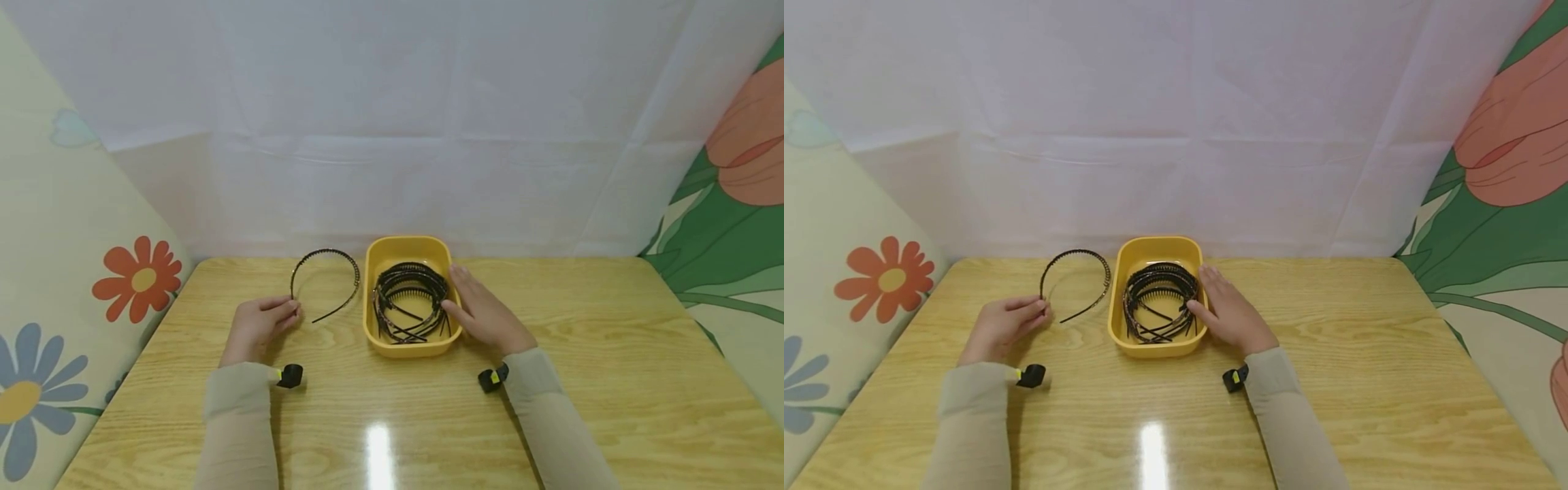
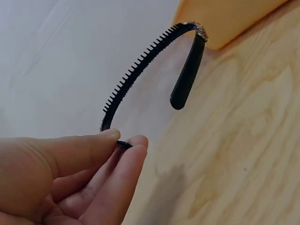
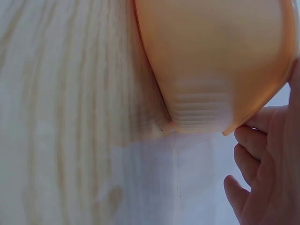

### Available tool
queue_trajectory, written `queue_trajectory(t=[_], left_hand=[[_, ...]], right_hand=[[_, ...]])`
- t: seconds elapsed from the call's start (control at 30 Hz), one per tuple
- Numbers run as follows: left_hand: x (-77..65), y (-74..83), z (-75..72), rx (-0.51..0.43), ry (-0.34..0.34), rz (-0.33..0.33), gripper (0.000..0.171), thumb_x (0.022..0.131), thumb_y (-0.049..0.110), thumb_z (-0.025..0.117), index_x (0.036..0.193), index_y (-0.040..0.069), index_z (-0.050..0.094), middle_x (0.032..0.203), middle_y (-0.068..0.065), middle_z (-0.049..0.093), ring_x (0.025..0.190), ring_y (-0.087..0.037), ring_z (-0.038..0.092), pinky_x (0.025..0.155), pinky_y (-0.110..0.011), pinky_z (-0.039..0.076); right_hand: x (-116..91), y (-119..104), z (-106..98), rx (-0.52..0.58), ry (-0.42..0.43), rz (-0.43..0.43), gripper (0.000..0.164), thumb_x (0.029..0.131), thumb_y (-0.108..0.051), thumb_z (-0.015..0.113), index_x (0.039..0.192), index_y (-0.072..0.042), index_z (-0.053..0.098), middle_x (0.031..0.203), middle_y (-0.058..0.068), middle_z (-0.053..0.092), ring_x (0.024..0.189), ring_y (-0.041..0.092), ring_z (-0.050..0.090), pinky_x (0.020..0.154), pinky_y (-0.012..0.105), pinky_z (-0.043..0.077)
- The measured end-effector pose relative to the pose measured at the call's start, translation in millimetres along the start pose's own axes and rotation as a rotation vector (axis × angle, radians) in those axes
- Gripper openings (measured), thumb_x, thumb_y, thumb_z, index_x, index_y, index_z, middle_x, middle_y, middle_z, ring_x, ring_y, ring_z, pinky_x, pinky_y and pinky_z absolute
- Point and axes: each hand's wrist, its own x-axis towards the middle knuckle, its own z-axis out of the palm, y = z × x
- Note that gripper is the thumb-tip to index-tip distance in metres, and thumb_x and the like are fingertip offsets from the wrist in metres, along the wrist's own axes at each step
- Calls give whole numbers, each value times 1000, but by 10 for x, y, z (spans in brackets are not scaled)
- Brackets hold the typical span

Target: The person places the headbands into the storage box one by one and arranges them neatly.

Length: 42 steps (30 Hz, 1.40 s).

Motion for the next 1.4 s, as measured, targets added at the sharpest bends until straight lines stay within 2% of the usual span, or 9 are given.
queue_trajectory(t=[0.23,0.4,0.57,0.67,0.8,1.0,1.13,1.4], left_hand=[[-66,75,23,5,1,21,53,100,3,62,147,-13,43,91,5,72,87,-5,71,91,-24,57],[-88,110,54,-89,0,37,57,98,3,66,147,-12,42,95,2,75,91,-7,73,89,-23,57],[-96,137,121,-182,-36,86,57,96,0,66,146,-14,41,95,0,76,94,-11,74,89,-23,57],[-112,156,180,-217,-66,107,55,96,-1,67,144,-15,44,96,-2,76,95,-13,74,89,-24,57],[-139,178,265,-215,-98,126,45,96,0,68,137,-11,54,100,-4,75,100,-16,73,91,-24,56],[-168,190,398,-198,-123,138,50,98,0,64,141,-17,46,101,-3,74,100,-14,73,93,-24,55],[-175,185,493,-179,-115,131,50,99,1,63,143,-16,45,100,-1,74,102,-15,73,93,-24,55],[-168,156,716,-235,-120,135,46,100,-3,59,141,-18,45,97,-3,75,97,-14,74,93,-24,55]], right_hand=[[7,-1,3,-17,4,-17,75,109,-51,34,162,-3,12,168,17,11,155,35,12,125,52,15],[7,-9,-3,-46,6,-22,74,109,-50,34,162,-3,13,168,17,14,155,33,12,126,49,14],[9,-15,-3,-80,14,-29,73,110,-48,34,161,0,15,167,18,15,154,34,14,125,52,15],[7,-16,0,-94,16,-25,73,110,-48,34,161,-1,15,167,17,15,154,34,14,125,53,15],[6,-17,5,-102,12,-16,72,110,-47,34,162,-2,14,168,16,13,155,33,13,126,50,11],[9,-26,3,-94,6,-14,72,110,-47,34,162,-2,13,168,15,13,155,32,12,126,48,10],[14,-22,4,-86,7,-19,72,110,-47,34,162,-2,14,168,16,13,155,33,12,126,49,11],[19,5,14,-88,3,-13,73,109,-51,31,162,-3,12,168,16,13,155,31,11,126,51,13]])
